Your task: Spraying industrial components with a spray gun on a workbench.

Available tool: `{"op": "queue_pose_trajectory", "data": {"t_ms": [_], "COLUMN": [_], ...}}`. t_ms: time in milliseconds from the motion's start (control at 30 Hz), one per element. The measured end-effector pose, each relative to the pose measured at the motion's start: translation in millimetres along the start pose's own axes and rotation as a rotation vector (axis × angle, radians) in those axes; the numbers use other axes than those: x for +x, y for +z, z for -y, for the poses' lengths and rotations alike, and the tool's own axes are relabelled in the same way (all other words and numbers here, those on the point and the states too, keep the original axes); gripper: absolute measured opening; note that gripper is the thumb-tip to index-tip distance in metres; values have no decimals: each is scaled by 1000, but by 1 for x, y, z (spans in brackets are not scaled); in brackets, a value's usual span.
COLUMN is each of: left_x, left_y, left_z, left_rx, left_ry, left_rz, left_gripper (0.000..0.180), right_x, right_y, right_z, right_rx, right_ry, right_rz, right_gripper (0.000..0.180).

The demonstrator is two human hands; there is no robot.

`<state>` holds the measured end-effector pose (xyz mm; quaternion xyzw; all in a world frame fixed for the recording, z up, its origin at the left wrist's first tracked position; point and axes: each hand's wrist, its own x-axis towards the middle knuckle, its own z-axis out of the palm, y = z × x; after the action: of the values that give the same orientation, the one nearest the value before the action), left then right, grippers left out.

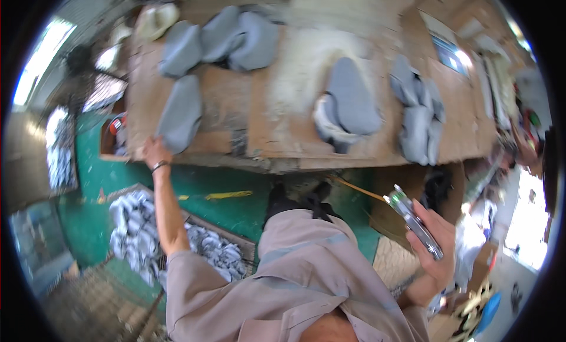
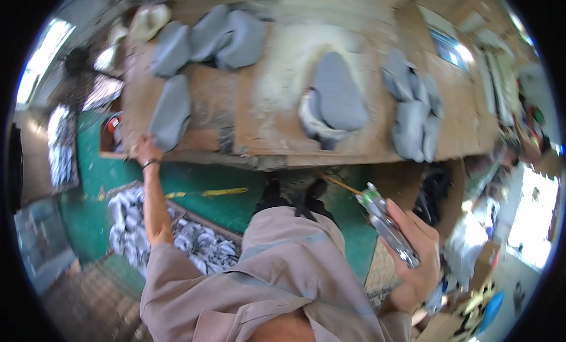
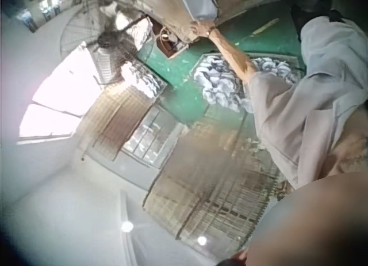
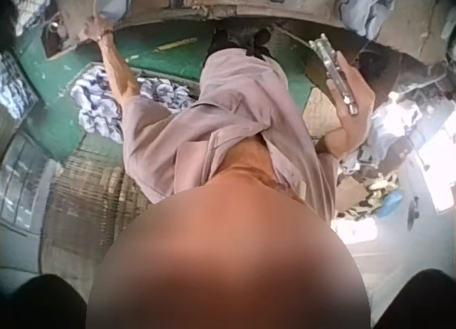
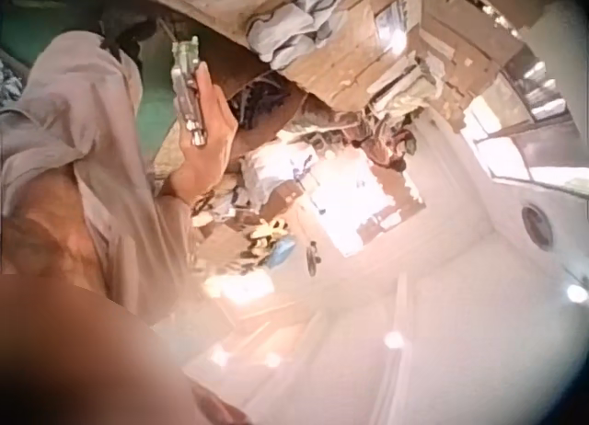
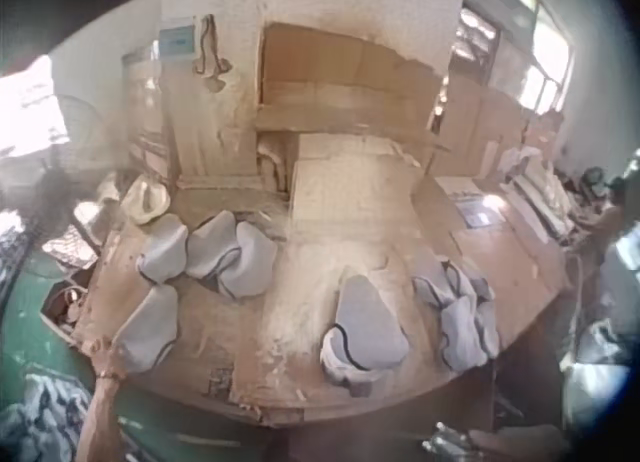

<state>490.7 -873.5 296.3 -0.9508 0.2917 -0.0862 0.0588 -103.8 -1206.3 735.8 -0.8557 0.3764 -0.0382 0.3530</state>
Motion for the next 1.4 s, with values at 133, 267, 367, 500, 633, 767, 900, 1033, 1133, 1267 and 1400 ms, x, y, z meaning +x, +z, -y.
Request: {"op": "queue_pose_trajectory", "data": {"t_ms": [133,267,367,500,633,767,900,1033,1133,1267,1400], "left_x": [16,-8,-64,-157,-255,-353,-428,-462,-472,-463,-435], "left_y": [67,95,77,42,54,71,56,41,38,43,52], "left_z": [24,49,3,-83,-153,-196,-218,-221,-220,-226,-229], "left_rx": [-560,-1773,-1694,-1637,-1459,-1512,-1319,-1292,-1262,-1231,-1232], "left_ry": [-477,-1037,-1129,-1284,-1361,-1504,-1415,-1287,-1246,-1263,-1172], "left_rz": [85,-262,-477,-237,33,234,447,492,582,683,773], "left_gripper": [47,46,49,52,37,22,19,24,27,25,25], "right_x": [-10,-27,-41,-68,-101,-134,-153,-157,-154,-143,-125], "right_y": [-14,-31,-42,-63,-67,-77,-86,-86,-82,-83,-73], "right_z": [-10,-25,-37,-52,-68,-90,-116,-132,-128,-105,-70], "right_rx": [-58,-55,-26,-57,-17,-129,-61,-105,-26,0,-20], "right_ry": [62,81,18,66,176,78,-17,-23,63,-14,-29], "right_rz": [-165,-304,-420,-172,-459,-313,-292,-363,-397,-369,-303], "right_gripper": [60,54,53,55,53,49,50,52,51,57,58]}}
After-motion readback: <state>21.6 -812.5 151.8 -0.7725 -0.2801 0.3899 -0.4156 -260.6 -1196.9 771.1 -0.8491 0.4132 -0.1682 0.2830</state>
